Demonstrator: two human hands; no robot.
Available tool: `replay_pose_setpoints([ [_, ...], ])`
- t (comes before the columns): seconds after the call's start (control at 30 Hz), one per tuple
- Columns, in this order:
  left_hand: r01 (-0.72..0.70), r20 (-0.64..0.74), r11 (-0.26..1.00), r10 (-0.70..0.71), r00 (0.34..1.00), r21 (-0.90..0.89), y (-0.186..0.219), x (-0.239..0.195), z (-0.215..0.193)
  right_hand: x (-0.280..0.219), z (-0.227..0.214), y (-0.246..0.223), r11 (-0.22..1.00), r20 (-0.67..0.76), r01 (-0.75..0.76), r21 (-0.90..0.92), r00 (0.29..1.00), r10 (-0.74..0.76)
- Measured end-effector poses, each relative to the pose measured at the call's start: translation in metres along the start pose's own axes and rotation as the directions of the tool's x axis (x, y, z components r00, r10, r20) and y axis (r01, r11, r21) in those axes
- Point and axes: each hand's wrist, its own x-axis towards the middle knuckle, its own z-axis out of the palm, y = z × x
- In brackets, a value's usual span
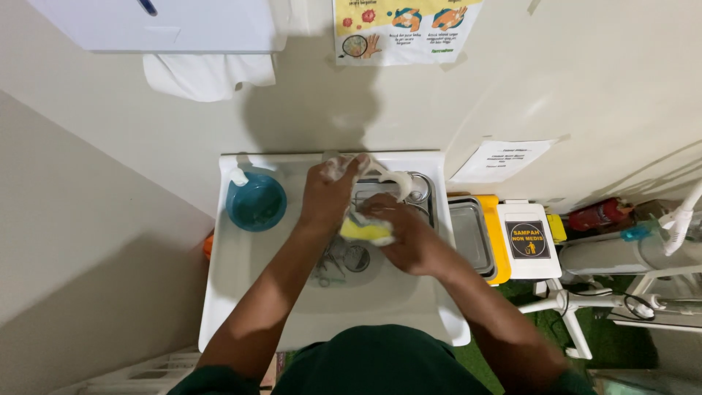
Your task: The person scrubs various metal dental instruments, including forceps and a metal tray, with a yellow sponge and soap in a white sink. The person rinses the sponge and instruments under running water and places the cleaned items back into the tray.
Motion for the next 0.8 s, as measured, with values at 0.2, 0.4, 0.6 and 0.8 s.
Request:
replay_pose_setpoints([
  [0.2, 0.151, -0.078, 0.988, -0.148, 0.986, 0.032, -0.019, 0.004, -0.006, -0.008, -0.01, -0.007, 0.967, -0.097, -0.214, -0.141, 0.975, 0.201],
  [0.4, -0.055, -0.175, 0.983, 0.024, 0.984, -0.175, -0.044, -0.001, -0.007, -0.005, 0.014, -0.019, 0.934, -0.215, -0.255, -0.248, 0.955, 0.204],
  [0.6, 0.05, -0.177, 0.978, -0.087, 0.98, -0.201, -0.05, -0.027, -0.016, -0.023, 0.007, 0.009, 0.96, 0.002, -0.157, -0.231, 0.987, 0.162],
  [0.8, -0.002, -0.235, 0.923, -0.096, 0.967, -0.385, -0.22, -0.03, -0.043, -0.045, 0.009, 0.029, 0.897, -0.285, -0.442, 0.003, 0.859, 0.425],
])
